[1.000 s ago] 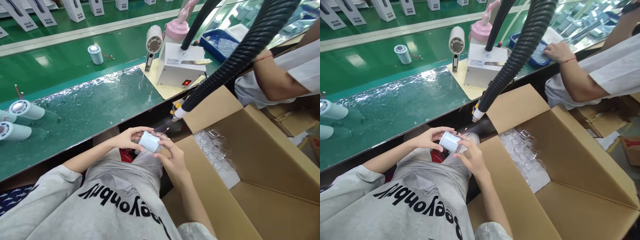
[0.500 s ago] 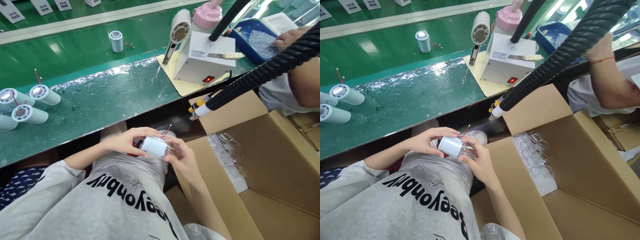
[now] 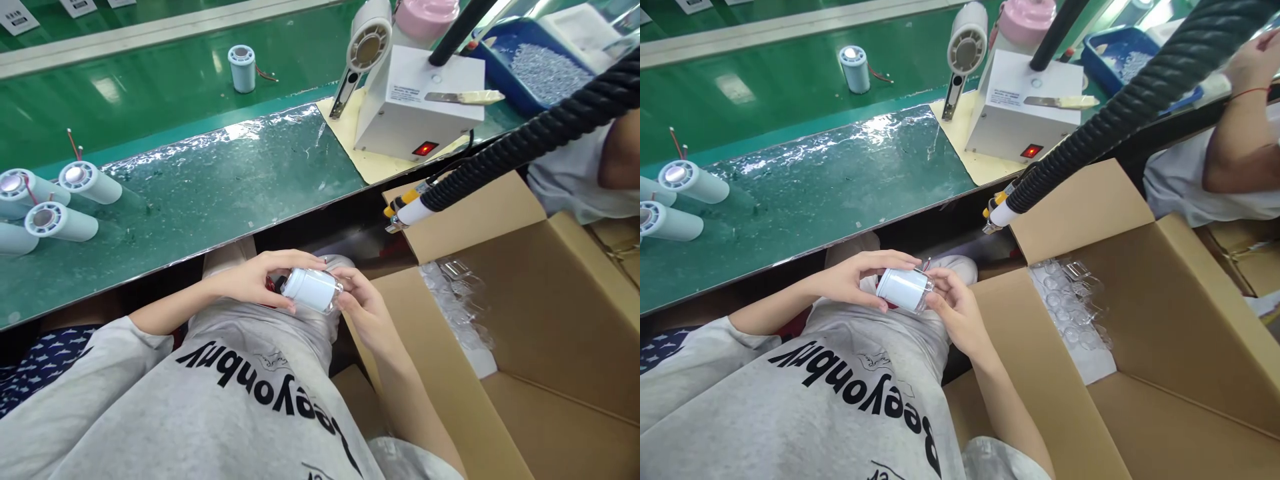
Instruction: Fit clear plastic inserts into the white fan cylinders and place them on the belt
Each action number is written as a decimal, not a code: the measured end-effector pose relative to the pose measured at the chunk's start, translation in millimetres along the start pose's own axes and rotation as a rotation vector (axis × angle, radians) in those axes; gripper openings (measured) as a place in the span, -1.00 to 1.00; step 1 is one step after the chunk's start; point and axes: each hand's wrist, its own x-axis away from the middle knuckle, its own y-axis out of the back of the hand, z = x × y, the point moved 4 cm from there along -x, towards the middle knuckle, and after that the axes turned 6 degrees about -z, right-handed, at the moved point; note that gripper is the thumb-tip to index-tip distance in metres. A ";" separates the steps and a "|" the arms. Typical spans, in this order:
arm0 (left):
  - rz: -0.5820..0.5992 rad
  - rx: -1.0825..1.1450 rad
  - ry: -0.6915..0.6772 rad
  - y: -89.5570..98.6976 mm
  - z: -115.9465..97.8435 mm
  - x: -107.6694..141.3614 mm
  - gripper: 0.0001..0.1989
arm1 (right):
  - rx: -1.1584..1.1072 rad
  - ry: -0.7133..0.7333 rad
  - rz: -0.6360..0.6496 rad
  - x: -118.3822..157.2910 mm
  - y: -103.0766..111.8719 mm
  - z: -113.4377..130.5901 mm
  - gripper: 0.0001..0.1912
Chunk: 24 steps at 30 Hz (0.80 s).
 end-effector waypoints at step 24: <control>-0.662 0.640 1.102 -17.8 82.3 -17.3 -0.84 | 0.900 -0.598 -2.013 405.1 193.1 -71.6 -0.60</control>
